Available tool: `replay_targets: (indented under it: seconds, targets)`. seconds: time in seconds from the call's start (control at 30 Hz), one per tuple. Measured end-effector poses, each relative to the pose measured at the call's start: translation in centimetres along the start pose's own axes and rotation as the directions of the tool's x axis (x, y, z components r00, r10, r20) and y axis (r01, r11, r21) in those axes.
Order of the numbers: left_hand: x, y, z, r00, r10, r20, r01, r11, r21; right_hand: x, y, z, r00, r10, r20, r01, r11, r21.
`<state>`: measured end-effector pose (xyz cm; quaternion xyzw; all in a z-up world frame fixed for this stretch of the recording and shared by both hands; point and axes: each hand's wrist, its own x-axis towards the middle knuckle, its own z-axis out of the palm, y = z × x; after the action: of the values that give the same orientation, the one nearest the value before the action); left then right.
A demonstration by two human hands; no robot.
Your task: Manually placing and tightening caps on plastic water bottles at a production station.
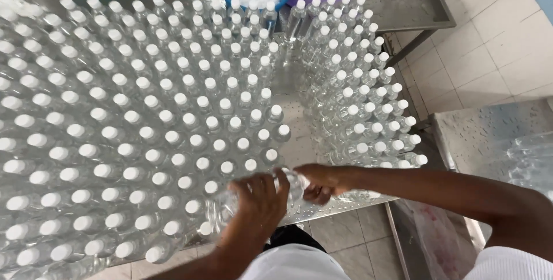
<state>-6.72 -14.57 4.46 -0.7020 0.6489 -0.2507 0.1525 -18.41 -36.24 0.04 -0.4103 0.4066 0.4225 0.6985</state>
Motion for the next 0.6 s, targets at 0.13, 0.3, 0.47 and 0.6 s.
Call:
replay_targets:
  seconds: [0.13, 0.3, 0.47, 0.6]
  targets:
    - [5.4, -3.3, 1.6, 0.995, -0.015, -0.102, 0.021, 0.998, 0.064, -5.8, -4.6, -2.5, 0.849, -0.334, -0.41, 0.257, 0.938, -0.233]
    - [13.2, -2.7, 5.8, 0.937, -0.282, -0.206, 0.231, 0.943, -0.239, -12.1, -9.0, -7.4, 0.475, -0.777, -0.412, 0.651, 0.626, -0.43]
    - [14.5, -3.9, 5.0, 0.92, -0.387, 0.061, 0.313, 0.632, -0.709, -14.1, -16.3, -12.5, 0.036, -0.982, -0.186, 0.17, 0.189, -0.967]
    - [7.6, -3.1, 7.9, 0.878, -0.383, 0.288, 0.43, 0.364, -0.826, -8.5, -23.4, -21.4, 0.158, -0.976, -0.152, -0.225, 0.115, -0.968]
